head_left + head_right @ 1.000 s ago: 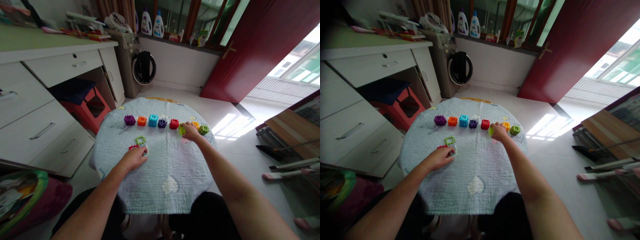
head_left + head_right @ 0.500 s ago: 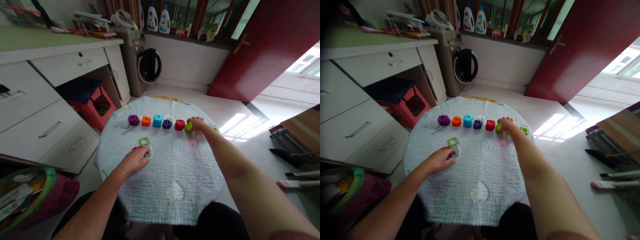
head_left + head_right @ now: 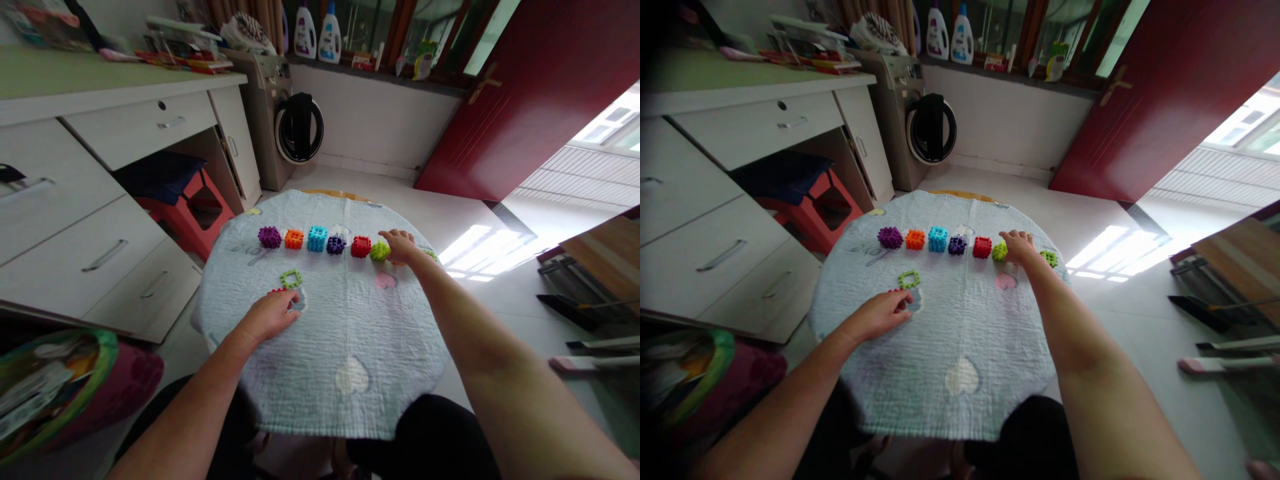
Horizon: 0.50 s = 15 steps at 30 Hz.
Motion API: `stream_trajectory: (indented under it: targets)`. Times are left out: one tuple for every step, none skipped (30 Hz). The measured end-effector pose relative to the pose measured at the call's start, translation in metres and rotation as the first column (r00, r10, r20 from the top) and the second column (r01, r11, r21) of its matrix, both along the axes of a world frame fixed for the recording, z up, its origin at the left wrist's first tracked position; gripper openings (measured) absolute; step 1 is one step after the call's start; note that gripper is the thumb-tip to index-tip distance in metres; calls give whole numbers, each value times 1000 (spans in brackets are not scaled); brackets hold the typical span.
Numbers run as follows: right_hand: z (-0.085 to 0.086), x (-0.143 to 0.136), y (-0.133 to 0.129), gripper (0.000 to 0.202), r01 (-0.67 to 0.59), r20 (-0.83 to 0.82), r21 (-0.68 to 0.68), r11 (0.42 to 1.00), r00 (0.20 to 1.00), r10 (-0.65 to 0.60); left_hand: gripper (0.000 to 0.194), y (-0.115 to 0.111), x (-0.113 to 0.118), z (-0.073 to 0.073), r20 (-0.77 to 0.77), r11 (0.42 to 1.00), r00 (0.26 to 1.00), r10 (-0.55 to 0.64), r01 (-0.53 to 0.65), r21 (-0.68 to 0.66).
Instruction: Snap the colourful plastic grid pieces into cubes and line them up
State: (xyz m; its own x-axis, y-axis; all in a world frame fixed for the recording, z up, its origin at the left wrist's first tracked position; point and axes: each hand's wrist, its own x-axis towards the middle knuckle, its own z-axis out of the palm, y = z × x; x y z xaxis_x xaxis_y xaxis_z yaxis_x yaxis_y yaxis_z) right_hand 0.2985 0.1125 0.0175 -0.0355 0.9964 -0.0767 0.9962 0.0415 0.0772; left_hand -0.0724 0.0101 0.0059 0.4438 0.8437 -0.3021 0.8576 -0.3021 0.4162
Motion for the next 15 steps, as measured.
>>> stream_trajectory:
  targets:
    - [4, -3, -9, 74, 28, -38, 62, 998, 999, -26, 23, -1, 1, 2, -26, 1000, 1000, 2, -2, 0]
    - [7, -8, -19, 69, 56, -86, 127, 990, 995, -45, 21, -3, 2, 4, -57, 1000, 998, 0, 0, 1]
    - [8, -15, -31, 62, 71, -138, 190, 979, 989, -45, 20, -6, 3, 6, -91, 1000, 996, -9, 9, 2]
    - [8, -24, -42, 55, 65, -188, 237, 969, 982, -20, 18, -8, 5, 8, -127, 1000, 992, -21, 21, -1]
    - [6, -35, -54, 50, 44, -233, 260, 965, 972, 19, 17, -11, 7, 9, -158, 999, 987, -36, 36, -2]
    - [2, -48, -65, 45, -2, -275, 250, 968, 959, 73, 17, -14, 9, 10, -189, 999, 981, -48, 46, -12]
    - [-3, -63, -75, 41, -55, -313, 219, 974, 942, 124, 17, -17, 10, 10, -214, 999, 976, -48, 45, -16]
    - [-9, -78, -84, 37, -103, -348, 175, 979, 924, 160, 17, -20, 10, 11, -229, 999, 972, -44, 41, -15]
    - [-15, -95, -91, 34, -147, -375, 115, 982, 909, 180, 17, -21, 10, 11, -236, 999, 971, -39, 37, -15]
    - [-22, -112, -95, 33, -211, -401, 43, 977, 892, 210, 17, -23, 9, 11, -231, 999, 972, -38, 36, -12]
    - [-28, -129, -98, 33, -277, -425, -5, 961, 870, 249, 17, -24, 6, 12, -218, 999, 975, -42, 40, -14]
    - [-33, -145, -99, 34, -312, -437, -32, 950, 859, 267, 17, -24, 4, 12, -202, 999, 978, -48, 45, -20]
    - [-38, -161, -97, 36, -329, -439, -42, 943, 854, 278, 17, -24, 0, 13, -185, 998, 981, -54, 50, -26]
    - [-41, -177, -94, 39, -338, -436, -38, 940, 853, 289, 17, -24, -3, 14, -170, 998, 984, -59, 55, -32]
    - [-43, -191, -89, 44, -340, -424, -32, 940, 856, 295, 17, -23, -6, 15, -161, 998, 985, -62, 57, -38]
